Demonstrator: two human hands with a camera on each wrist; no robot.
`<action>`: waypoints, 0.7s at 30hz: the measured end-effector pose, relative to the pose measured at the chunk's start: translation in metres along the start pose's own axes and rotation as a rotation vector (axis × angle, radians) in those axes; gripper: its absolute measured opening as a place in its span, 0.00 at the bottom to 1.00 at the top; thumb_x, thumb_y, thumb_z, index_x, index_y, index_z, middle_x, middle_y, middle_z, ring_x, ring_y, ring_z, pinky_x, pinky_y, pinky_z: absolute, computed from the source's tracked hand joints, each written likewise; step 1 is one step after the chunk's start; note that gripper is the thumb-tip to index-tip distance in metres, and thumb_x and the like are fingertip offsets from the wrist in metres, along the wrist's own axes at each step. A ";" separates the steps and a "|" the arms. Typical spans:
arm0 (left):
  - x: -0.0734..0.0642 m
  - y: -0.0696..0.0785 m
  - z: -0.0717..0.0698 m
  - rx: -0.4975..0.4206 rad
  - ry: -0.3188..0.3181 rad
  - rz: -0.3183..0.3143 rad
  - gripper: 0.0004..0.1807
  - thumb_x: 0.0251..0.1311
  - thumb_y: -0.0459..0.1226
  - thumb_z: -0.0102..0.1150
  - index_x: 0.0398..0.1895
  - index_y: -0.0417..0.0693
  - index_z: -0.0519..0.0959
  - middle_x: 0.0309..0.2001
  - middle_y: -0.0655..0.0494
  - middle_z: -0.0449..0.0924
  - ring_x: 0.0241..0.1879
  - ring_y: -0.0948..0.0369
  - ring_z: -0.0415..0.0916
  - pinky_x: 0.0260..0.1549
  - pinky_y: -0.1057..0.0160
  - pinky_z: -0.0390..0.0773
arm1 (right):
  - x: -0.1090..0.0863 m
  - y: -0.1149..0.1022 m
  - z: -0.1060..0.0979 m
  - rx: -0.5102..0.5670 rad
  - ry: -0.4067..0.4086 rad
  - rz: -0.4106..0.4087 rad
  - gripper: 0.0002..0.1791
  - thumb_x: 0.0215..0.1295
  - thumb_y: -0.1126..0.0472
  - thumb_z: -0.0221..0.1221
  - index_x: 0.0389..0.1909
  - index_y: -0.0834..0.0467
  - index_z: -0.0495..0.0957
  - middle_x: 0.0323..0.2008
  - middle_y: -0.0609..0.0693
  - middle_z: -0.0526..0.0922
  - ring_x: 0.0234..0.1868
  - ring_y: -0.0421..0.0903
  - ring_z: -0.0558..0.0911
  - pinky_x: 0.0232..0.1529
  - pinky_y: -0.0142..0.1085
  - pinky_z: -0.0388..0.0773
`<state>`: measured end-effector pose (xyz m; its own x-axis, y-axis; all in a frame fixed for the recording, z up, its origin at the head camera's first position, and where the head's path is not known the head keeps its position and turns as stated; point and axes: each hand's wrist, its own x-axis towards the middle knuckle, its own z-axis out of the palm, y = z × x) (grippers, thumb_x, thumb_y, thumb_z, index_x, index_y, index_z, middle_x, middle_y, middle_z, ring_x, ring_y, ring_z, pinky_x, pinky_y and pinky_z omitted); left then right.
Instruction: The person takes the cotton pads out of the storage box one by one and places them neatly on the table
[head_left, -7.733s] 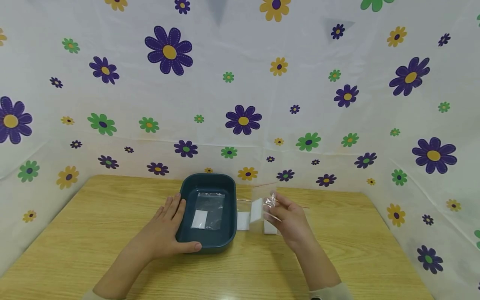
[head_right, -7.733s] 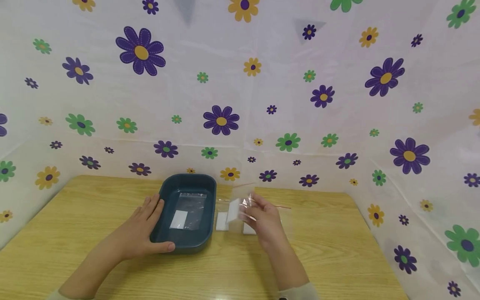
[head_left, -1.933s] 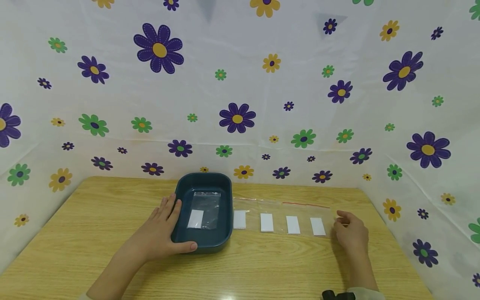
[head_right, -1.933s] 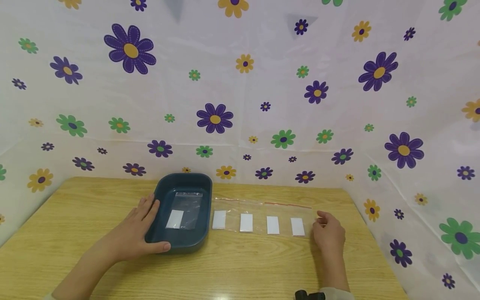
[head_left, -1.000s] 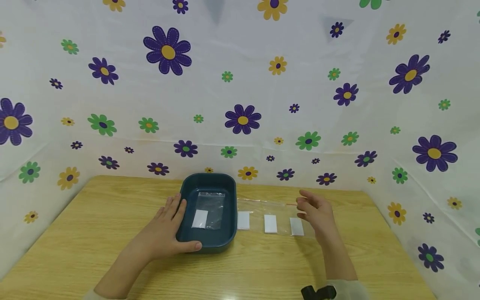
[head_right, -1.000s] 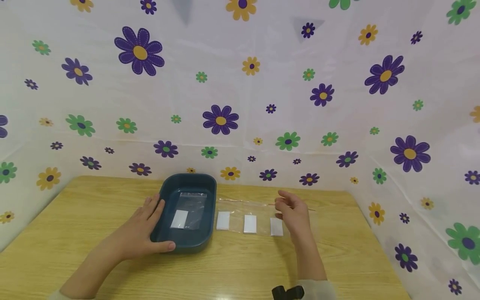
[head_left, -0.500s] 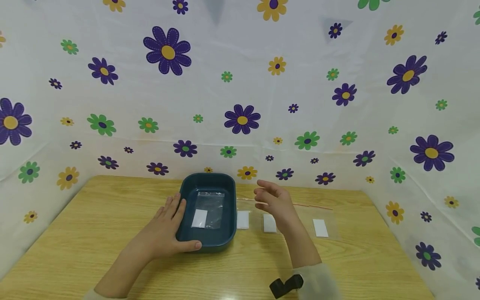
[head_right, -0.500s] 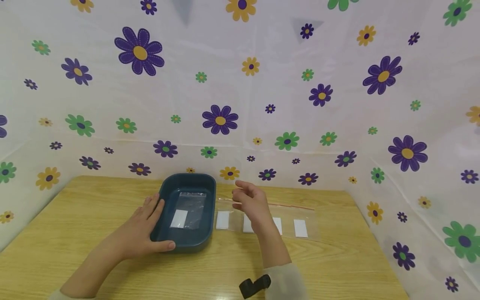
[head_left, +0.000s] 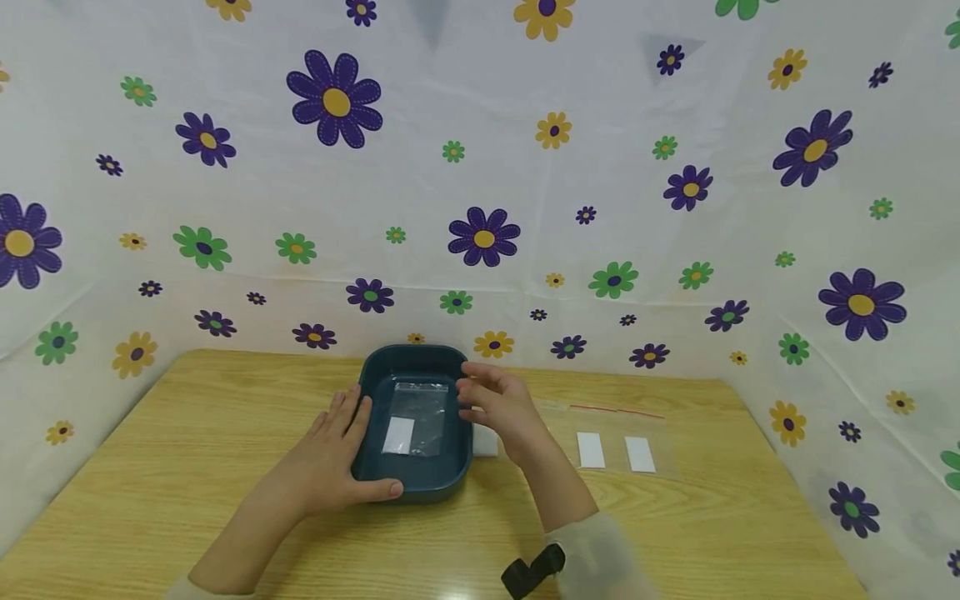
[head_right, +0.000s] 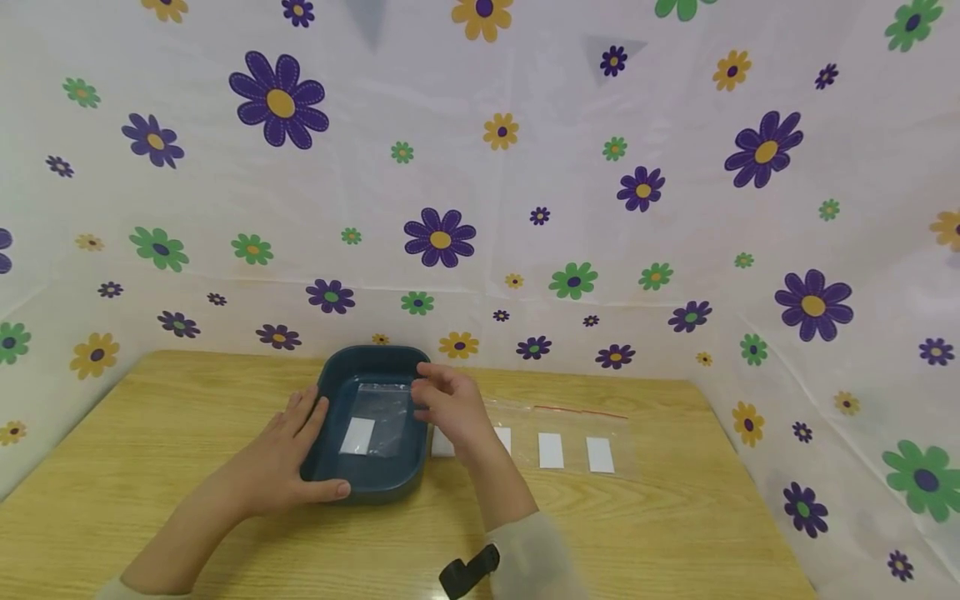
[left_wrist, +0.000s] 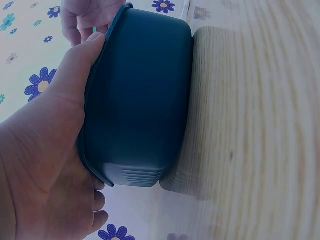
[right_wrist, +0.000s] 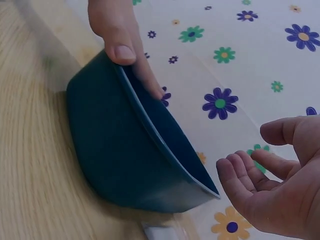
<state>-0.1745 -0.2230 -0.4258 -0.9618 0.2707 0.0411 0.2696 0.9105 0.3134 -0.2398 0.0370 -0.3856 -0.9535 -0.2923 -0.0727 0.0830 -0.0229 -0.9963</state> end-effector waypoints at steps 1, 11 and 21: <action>0.000 0.000 0.000 0.001 -0.001 -0.001 0.73 0.42 0.80 0.54 0.78 0.34 0.49 0.79 0.35 0.39 0.77 0.37 0.37 0.72 0.35 0.49 | 0.001 0.001 0.003 -0.002 -0.002 0.006 0.23 0.71 0.66 0.56 0.65 0.62 0.73 0.58 0.61 0.79 0.55 0.53 0.80 0.54 0.43 0.82; 0.001 -0.001 0.000 0.017 0.005 0.010 0.73 0.42 0.80 0.53 0.78 0.34 0.50 0.79 0.35 0.39 0.77 0.36 0.38 0.71 0.35 0.49 | 0.003 0.007 0.034 -0.066 -0.015 0.064 0.34 0.68 0.60 0.59 0.73 0.59 0.63 0.68 0.62 0.69 0.66 0.55 0.73 0.68 0.52 0.68; 0.001 -0.002 0.002 0.022 0.015 0.018 0.74 0.41 0.82 0.50 0.77 0.34 0.50 0.79 0.35 0.39 0.77 0.36 0.38 0.72 0.35 0.50 | 0.009 0.014 0.054 -0.016 0.001 0.130 0.43 0.64 0.58 0.61 0.78 0.59 0.53 0.74 0.65 0.58 0.72 0.61 0.63 0.73 0.56 0.58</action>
<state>-0.1760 -0.2244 -0.4282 -0.9573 0.2827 0.0611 0.2880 0.9123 0.2913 -0.2313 -0.0176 -0.3976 -0.9354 -0.2907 -0.2014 0.2014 0.0301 -0.9790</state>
